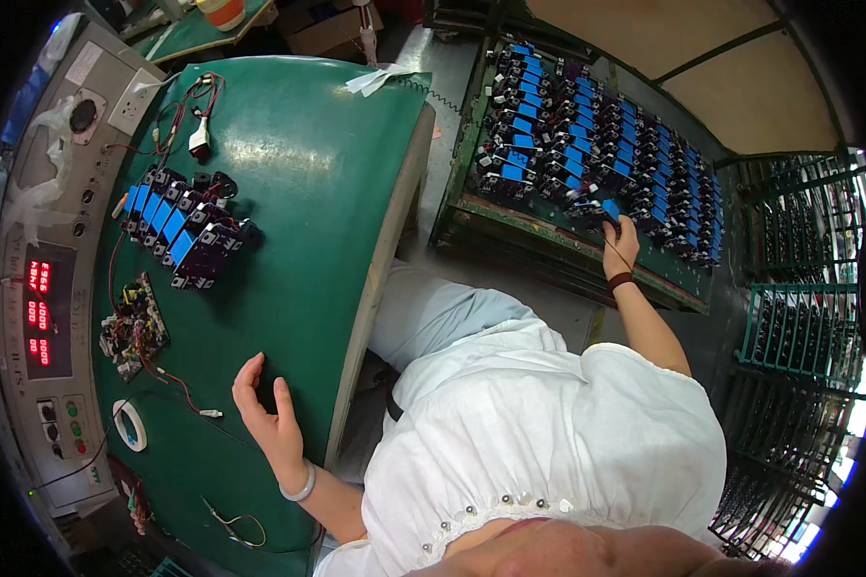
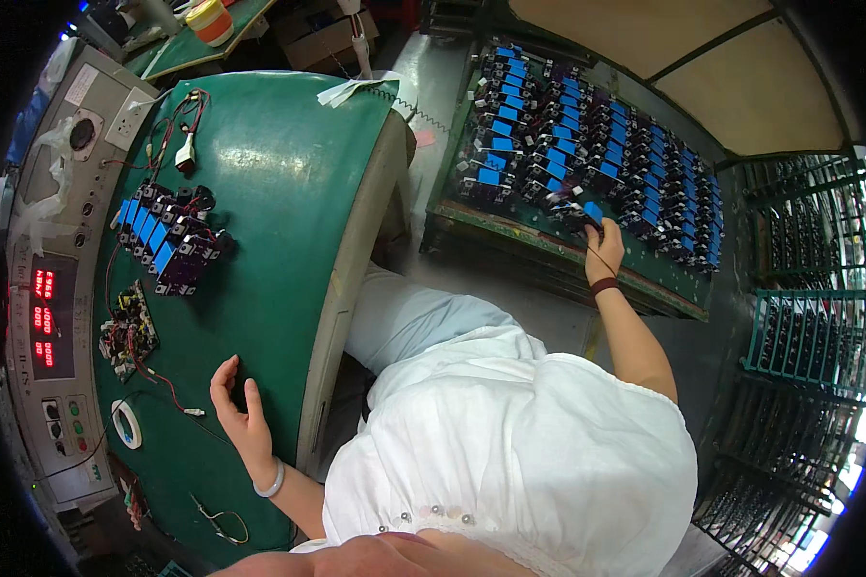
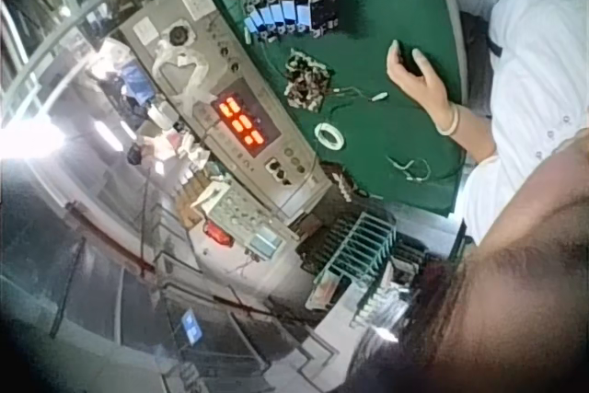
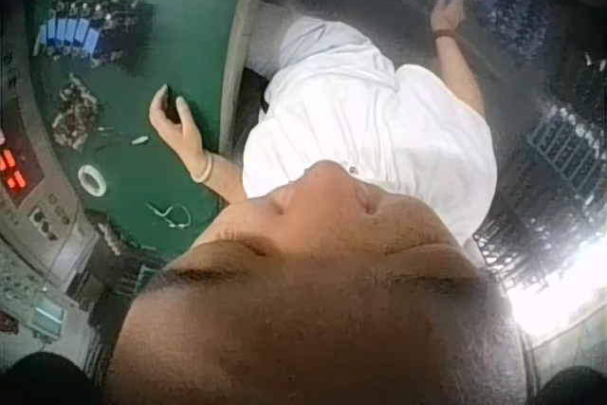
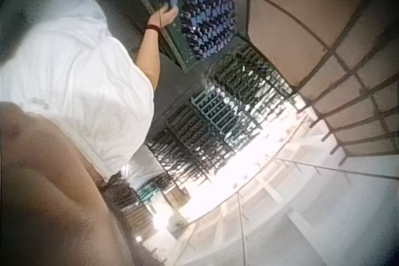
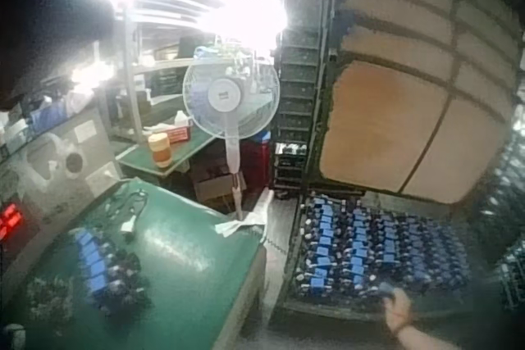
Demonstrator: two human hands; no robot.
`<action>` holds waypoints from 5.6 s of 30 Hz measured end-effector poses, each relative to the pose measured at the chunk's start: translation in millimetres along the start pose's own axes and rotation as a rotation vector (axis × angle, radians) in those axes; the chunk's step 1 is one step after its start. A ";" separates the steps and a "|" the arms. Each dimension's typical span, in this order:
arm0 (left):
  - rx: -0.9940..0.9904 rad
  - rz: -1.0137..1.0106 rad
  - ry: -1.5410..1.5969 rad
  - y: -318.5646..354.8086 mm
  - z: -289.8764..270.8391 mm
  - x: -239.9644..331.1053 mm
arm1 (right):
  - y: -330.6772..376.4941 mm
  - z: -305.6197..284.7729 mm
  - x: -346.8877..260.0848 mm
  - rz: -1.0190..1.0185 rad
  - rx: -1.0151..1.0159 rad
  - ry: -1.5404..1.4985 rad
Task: Testing and assembling electronic PCB components with a multimeter probe.
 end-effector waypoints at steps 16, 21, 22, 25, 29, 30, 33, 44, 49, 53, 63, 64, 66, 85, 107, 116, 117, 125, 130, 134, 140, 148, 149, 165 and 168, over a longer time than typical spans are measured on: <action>-0.005 -0.004 0.039 0.5 0.2 -4.2 | -2.2 51.9 -29.7 -0.100 -0.131 0.082; -0.001 -0.002 0.008 -1.0 0.8 -0.6 | -5.3 60.0 -30.8 -0.076 -0.142 0.007; -0.005 -0.002 0.014 -1.3 0.9 -1.0 | -4.7 59.8 -33.9 -0.068 -0.091 0.013; -0.003 0.001 0.004 -1.4 0.6 2.4 | 1.0 60.9 -33.7 0.080 -0.077 -0.028; -0.001 0.007 0.024 -1.2 0.3 1.9 | 3.3 58.6 -32.6 0.213 -0.068 0.046; 0.001 0.015 -0.007 -1.5 -0.4 3.1 | 2.9 59.0 -34.2 0.147 -0.006 0.071; 0.002 0.024 -0.030 -1.0 -0.4 2.3 | 6.3 62.0 -40.0 0.109 0.000 0.013; -0.002 0.013 -0.039 -0.9 1.0 4.8 | 2.7 98.9 -28.5 0.241 0.008 -0.022; -0.004 0.026 -0.046 -2.3 0.6 6.3 | -1.1 88.9 -37.0 0.257 -0.058 -0.064; 0.032 0.005 -0.048 -0.8 -2.1 3.8 | 0.0 54.7 -83.4 0.124 -0.114 0.312; 0.046 0.134 -0.037 -3.3 -1.7 15.4 | 18.4 40.9 -271.9 -0.315 -0.865 -0.733; 0.048 0.130 -0.038 -3.1 -1.2 15.3 | 15.5 33.1 -297.6 -0.386 -0.958 -0.841; 0.065 0.119 -0.031 -2.5 -1.0 13.6 | -3.8 10.3 -352.7 -0.693 -0.941 -0.874; 0.063 0.177 -0.023 0.8 -1.7 8.6 | -16.1 106.4 -636.1 -1.416 -0.588 -0.163; -0.078 0.074 0.099 -7.0 2.1 -16.0 | -12.2 121.7 -629.5 -1.250 -0.844 -0.254; -0.109 0.050 0.136 -3.3 1.3 -13.6 | -34.5 11.0 -491.1 -0.942 -1.085 -1.315; -0.107 0.040 0.138 -2.0 -0.1 -14.9 | -34.1 5.4 -468.8 -0.862 -1.236 -1.481; -0.081 0.040 0.128 -2.5 -1.0 -16.3 | -3.1 -29.8 -260.4 -0.357 -1.547 -1.328; -0.088 0.022 0.121 -3.7 -0.7 -17.6 | -1.2 -60.7 -144.0 -0.162 -1.412 -0.714; -0.075 0.013 0.090 -4.9 0.2 -17.1 | -17.6 -76.5 -67.1 -0.205 -1.137 -0.323; -0.066 0.006 0.082 -3.5 -0.8 -14.7 | -54.4 -64.4 5.4 -0.189 -0.814 0.073; -0.060 0.006 0.097 -4.2 0.7 -18.1 | -79.7 -8.0 42.1 -0.063 -0.887 0.145; -0.058 0.004 0.095 -4.0 0.9 -18.0 | -81.0 -5.3 46.3 -0.045 -0.871 0.175; -0.039 -0.029 0.112 -4.4 -0.6 -21.9 | -60.0 -5.8 16.3 0.002 -0.637 0.423; -0.040 -0.022 0.104 -3.2 -1.3 -21.8 | -37.2 -4.1 8.8 -0.012 -0.571 0.462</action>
Point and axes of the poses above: each hand's wrist, its own y-axis away from the middle knuckle, its own z-axis out of the palm, x = y × z, the point moved 5 cm from there along -y, towards the middle knuckle, and after that the axes turned 7 degrees about -z, right-handed, at the moved point
